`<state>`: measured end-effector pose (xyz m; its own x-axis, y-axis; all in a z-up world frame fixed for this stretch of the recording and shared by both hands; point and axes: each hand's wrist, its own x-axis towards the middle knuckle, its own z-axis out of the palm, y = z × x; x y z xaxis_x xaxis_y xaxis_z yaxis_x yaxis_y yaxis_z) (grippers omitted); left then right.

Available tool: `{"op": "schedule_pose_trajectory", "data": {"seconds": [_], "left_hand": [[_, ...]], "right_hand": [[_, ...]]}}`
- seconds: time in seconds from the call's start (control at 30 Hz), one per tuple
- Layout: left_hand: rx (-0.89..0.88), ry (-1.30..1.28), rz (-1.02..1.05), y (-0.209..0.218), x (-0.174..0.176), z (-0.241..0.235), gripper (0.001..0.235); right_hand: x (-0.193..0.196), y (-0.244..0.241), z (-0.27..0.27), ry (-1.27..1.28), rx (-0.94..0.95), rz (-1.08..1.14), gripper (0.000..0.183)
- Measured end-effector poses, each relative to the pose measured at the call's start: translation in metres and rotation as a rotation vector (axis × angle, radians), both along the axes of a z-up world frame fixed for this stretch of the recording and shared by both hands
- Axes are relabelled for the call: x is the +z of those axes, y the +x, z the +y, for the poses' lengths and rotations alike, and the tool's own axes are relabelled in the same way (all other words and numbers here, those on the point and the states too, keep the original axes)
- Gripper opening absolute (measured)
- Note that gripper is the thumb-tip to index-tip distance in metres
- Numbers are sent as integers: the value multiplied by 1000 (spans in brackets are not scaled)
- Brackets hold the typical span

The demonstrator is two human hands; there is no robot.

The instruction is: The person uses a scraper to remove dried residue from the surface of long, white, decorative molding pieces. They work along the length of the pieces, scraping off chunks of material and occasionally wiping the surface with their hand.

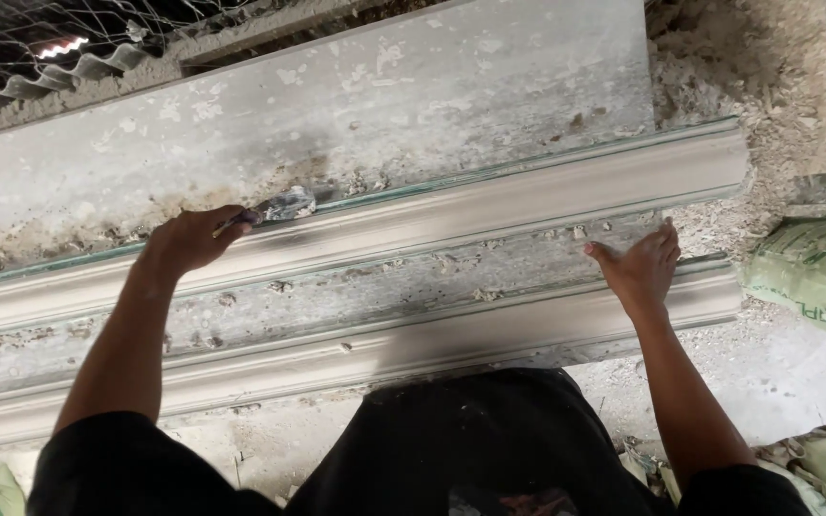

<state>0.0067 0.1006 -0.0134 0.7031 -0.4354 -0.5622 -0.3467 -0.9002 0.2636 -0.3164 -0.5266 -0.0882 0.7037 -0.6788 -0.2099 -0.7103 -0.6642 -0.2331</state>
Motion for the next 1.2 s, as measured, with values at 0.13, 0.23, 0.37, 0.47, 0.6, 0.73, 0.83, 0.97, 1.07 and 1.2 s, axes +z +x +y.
{"op": "schedule_pose_trajectory", "data": {"seconds": [0.13,0.23,0.37,0.47,0.6,0.73,0.83,0.97,1.07,1.2], "left_hand": [[-76,91,-60,-14,2,-94,49],[-251,-8,-286,-26,-40,-220,51],[-246,-146,-263,-85,-23,-427,34],[-255,-340,-325,-108,-23,-497,22],[-494,-291,-329,-93,13,-434,27],[-628,-107,-408,-55,15,-273,49],[-729,151,-376,-40,36,-172,39],[-909,117,-458,-39,46,-151,58],[-951,18,-550,-49,43,-233,57],[-831,-88,-365,-82,48,-406,59]], "right_hand": [[4,3,0,24,-21,-8,139],[10,5,2,14,9,-32,138],[25,10,6,49,-39,44,137],[26,14,9,46,-53,49,136],[26,6,8,74,-68,-8,140],[18,6,9,68,-80,17,134],[10,6,7,35,-44,-57,136],[-4,3,3,27,-37,-66,135],[5,6,5,41,-44,-75,135],[20,12,8,74,-56,-34,140]]}}
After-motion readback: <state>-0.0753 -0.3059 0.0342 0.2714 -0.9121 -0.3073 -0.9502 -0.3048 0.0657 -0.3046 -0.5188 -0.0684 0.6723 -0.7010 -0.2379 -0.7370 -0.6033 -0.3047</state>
